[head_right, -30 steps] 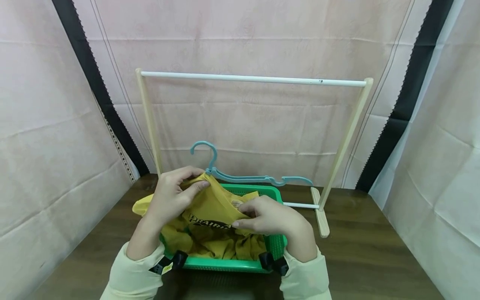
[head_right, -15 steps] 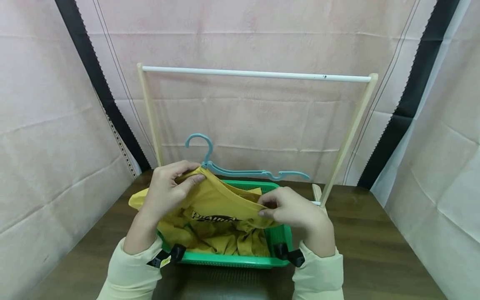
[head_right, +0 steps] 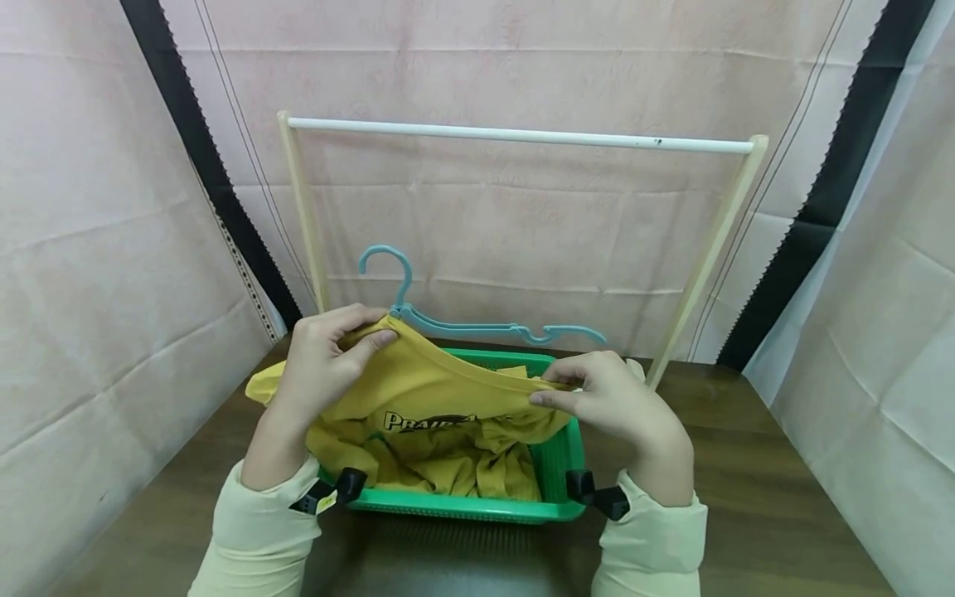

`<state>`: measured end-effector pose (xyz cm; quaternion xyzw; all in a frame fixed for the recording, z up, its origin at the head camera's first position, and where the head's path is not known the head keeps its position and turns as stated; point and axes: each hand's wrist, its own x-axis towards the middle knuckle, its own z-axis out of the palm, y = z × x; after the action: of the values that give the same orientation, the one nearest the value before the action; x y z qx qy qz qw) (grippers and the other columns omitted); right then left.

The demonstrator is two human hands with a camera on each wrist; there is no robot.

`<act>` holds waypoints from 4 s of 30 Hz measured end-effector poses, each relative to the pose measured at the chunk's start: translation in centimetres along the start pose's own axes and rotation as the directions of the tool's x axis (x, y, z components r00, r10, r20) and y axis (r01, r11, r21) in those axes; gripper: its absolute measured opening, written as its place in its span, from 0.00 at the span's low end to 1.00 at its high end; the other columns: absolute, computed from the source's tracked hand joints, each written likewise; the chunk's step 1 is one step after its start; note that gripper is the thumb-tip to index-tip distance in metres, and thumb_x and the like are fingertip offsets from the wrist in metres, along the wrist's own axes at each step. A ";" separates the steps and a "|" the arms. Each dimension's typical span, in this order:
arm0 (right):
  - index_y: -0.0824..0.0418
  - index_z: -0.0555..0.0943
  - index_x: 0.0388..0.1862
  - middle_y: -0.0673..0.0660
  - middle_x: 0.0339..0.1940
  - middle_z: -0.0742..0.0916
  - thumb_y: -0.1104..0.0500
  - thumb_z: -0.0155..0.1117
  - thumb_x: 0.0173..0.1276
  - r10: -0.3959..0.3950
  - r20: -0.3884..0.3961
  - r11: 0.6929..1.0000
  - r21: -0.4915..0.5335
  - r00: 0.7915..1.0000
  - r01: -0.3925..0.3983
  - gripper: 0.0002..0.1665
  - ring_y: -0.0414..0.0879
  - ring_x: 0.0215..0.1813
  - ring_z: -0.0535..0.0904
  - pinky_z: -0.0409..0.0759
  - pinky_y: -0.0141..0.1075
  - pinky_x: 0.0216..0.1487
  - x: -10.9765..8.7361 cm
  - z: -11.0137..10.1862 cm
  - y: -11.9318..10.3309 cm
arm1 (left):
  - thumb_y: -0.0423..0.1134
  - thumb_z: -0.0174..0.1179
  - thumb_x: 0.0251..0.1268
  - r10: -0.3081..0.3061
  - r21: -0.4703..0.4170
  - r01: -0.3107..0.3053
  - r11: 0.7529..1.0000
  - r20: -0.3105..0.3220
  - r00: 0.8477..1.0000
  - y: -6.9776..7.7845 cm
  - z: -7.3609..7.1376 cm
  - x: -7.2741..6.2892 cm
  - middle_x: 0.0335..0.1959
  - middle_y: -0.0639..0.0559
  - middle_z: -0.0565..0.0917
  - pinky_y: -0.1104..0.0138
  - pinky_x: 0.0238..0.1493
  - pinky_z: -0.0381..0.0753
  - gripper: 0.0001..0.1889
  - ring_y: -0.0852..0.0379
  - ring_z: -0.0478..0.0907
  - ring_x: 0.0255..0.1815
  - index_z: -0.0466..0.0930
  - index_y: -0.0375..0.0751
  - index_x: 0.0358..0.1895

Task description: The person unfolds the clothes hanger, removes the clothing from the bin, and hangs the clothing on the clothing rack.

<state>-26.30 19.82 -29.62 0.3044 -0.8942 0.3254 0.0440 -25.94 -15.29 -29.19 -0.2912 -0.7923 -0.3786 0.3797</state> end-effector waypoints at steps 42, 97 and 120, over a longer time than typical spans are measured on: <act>0.51 0.87 0.38 0.47 0.32 0.85 0.71 0.68 0.67 -0.299 -0.307 0.947 0.023 0.904 0.321 0.14 0.39 0.28 0.75 0.73 0.32 0.25 -1.5 -1.7 2.5 | 0.39 0.67 0.68 -0.128 0.072 0.116 0.991 0.182 0.975 -1.2 -2.5 -0.7 0.37 0.65 0.86 0.66 0.25 0.72 0.05 0.61 0.71 0.22 0.89 0.55 0.42; 0.44 0.87 0.47 0.40 0.41 0.88 0.51 0.66 0.73 -0.120 -0.112 0.992 -0.047 0.986 0.116 0.07 0.38 0.40 0.83 0.82 0.36 0.41 0.2 0.2 0.2 | 0.37 0.67 0.68 -0.002 -0.001 0.002 1.000 0.255 0.967 0.2 0.5 -0.4 0.35 0.65 0.85 0.67 0.27 0.74 0.04 0.63 0.73 0.27 0.87 0.52 0.40; 0.53 0.92 0.42 0.44 0.38 0.91 0.65 0.73 0.65 -0.294 -0.272 0.955 -0.122 0.916 0.270 0.10 0.37 0.40 0.87 0.83 0.28 0.37 0.5 0.4 0.1 | 0.37 0.66 0.69 0.004 0.002 -0.004 1.000 0.210 0.978 0.4 0.8 -0.4 0.37 0.61 0.86 0.66 0.32 0.77 0.03 0.64 0.77 0.31 0.87 0.50 0.41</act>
<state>-26.72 19.35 -29.83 0.3775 -0.8375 0.3197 0.2323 -25.71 -14.47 -29.64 -0.3306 -0.8279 -0.3439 0.2951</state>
